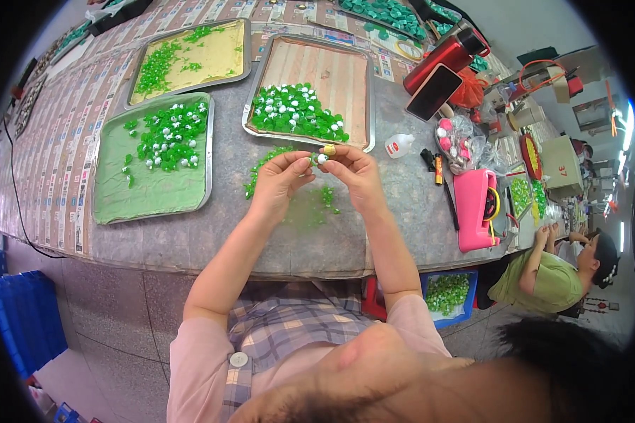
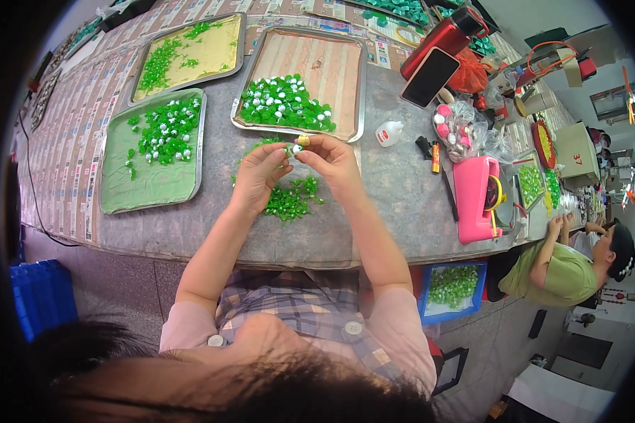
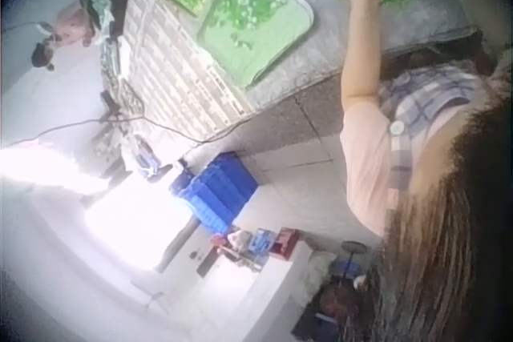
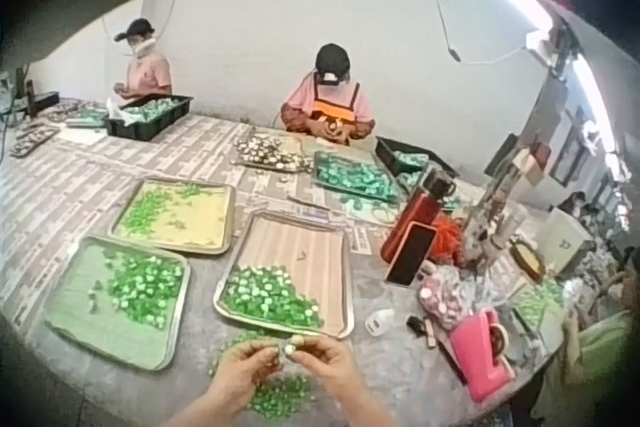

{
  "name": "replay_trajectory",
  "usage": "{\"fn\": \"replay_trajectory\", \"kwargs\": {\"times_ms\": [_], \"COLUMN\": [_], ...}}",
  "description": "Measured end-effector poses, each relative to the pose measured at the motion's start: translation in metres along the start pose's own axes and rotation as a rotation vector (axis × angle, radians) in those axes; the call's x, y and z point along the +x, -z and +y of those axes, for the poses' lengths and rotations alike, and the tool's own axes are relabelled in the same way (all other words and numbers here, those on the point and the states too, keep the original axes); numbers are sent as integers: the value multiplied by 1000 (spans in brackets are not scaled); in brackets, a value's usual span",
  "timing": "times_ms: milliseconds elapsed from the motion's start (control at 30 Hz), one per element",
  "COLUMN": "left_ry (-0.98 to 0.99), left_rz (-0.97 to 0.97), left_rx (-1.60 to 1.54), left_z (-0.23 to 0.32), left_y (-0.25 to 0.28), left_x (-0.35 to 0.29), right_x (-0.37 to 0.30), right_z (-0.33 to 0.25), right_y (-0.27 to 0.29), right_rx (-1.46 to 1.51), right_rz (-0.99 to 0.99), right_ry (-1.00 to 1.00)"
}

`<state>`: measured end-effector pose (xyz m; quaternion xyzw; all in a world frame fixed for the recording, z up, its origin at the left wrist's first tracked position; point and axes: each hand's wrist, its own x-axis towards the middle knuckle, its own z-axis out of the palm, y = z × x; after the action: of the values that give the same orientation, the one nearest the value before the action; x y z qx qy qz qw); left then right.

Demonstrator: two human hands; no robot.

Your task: The person assembles small green and white plastic toy components by hand, joining them with glue from a glue bottle at a factory workbench.

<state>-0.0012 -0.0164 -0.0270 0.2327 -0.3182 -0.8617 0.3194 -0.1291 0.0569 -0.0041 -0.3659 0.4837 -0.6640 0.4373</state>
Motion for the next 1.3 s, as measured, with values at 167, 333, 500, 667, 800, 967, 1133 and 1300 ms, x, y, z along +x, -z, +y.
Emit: {"fn": "replay_trajectory", "kwargs": {"times_ms": [167, 333, 500, 667, 800, 967, 1133, 1300], "left_ry": [-7, -59, -228, -415, -566, -521, -443, -361], "left_rz": [5, 20, 22, 10, -2, 54, 117, 137], "left_rx": [33, 147, 395, 667, 882, 787, -222, -524], "left_z": [-1, -1, -5, -6, -2, -1, 20, 32], "left_y": [-1, -1, -1, -7, -11, -10, 26, 29], "left_x": [0, -1, -1, -7, -10, -5, 13, 15], "right_x": [-1, -2, -3, -4, -4, -1, 2, -4], "right_z": [3, 2, 1, -4, -4, -1, 6, 10], "right_y": [1, 1, 3, 7, 8, 7, 13, 2], "right_rx": [-9, -80, -38, -61, -81, -57, -608, -1297], "right_rz": [15, -1, -27, -87, -102, -75, -74, -223], "right_ry": [-9, -40, -71, -90, -97, -88, 115, 163]}}
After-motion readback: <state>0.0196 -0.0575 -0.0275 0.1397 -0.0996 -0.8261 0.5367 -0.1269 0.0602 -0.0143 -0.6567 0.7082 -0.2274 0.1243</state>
